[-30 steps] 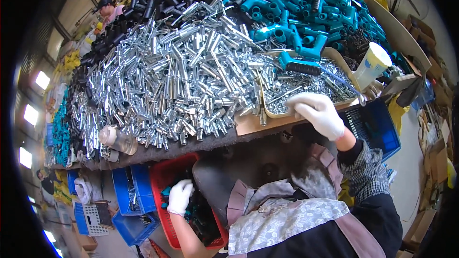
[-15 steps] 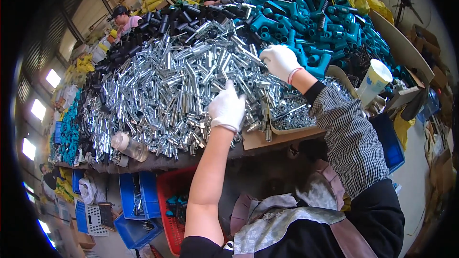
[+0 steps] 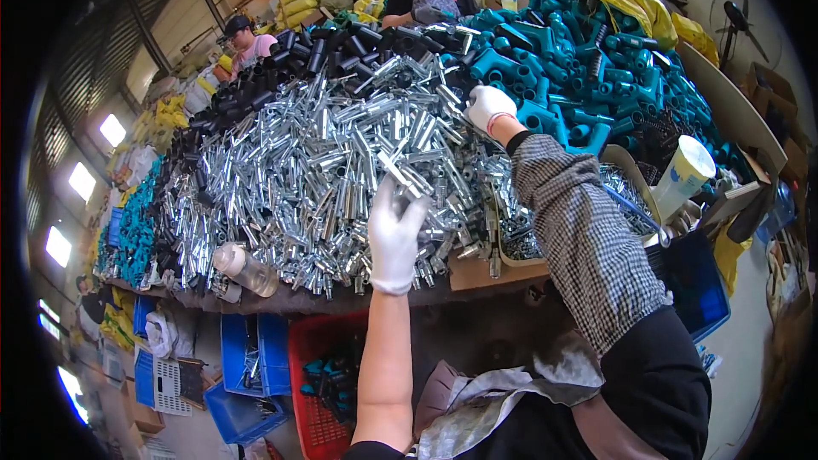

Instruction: Assembling a manual tool by fitting internal metal components and a plastic handle grip.

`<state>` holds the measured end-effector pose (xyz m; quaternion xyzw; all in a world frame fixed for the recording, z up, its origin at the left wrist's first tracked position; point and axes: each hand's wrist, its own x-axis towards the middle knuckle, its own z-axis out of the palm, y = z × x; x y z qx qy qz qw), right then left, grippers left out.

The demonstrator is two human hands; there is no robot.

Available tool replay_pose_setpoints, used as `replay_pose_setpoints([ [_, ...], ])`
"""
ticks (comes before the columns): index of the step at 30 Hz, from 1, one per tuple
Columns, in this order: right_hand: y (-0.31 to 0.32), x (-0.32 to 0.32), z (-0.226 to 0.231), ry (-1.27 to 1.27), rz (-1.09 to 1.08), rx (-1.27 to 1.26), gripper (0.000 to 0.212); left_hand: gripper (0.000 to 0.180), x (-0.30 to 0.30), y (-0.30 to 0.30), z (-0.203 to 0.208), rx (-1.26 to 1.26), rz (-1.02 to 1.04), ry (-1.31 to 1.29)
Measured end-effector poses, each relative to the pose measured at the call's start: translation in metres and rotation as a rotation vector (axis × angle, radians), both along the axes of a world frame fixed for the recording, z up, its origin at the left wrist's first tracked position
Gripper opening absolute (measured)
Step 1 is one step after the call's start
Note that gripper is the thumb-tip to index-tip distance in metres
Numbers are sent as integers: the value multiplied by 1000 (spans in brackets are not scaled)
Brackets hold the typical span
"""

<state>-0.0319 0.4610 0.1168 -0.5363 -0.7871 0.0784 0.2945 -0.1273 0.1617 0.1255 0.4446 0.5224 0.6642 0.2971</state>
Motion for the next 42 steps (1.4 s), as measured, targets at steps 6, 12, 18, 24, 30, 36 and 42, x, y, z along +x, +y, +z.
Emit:
replay_pose_setpoints([
  [6, -126, 68, 53, 779, 565, -226, 27, 36, -8, -64, -32, 18, 61, -248],
  [12, -293, 155, -14, 1111, 689, -1035, 46, 38, 40, -100, -46, 113, -11, -377],
  [18, -368, 163, -94, 1466, 548, -1335, 53, 50, 81, -122, -103, 7, -216, -230],
  [24, -394, 166, -125, 1419, 636, -1815, 57, 74, 89, -153, -104, -166, -384, -178],
  [30, -366, 186, -98, 774, 740, -1412, 42, 63, 71, -157, -91, -129, -141, 78],
  [36, -284, 213, -26, 419, 473, -478, 15, 62, 54, -163, -67, -24, 117, 55],
  [42, -194, 208, -22, -183, 235, 128, 22, 59, 63, -166, -72, -79, 64, 219],
])
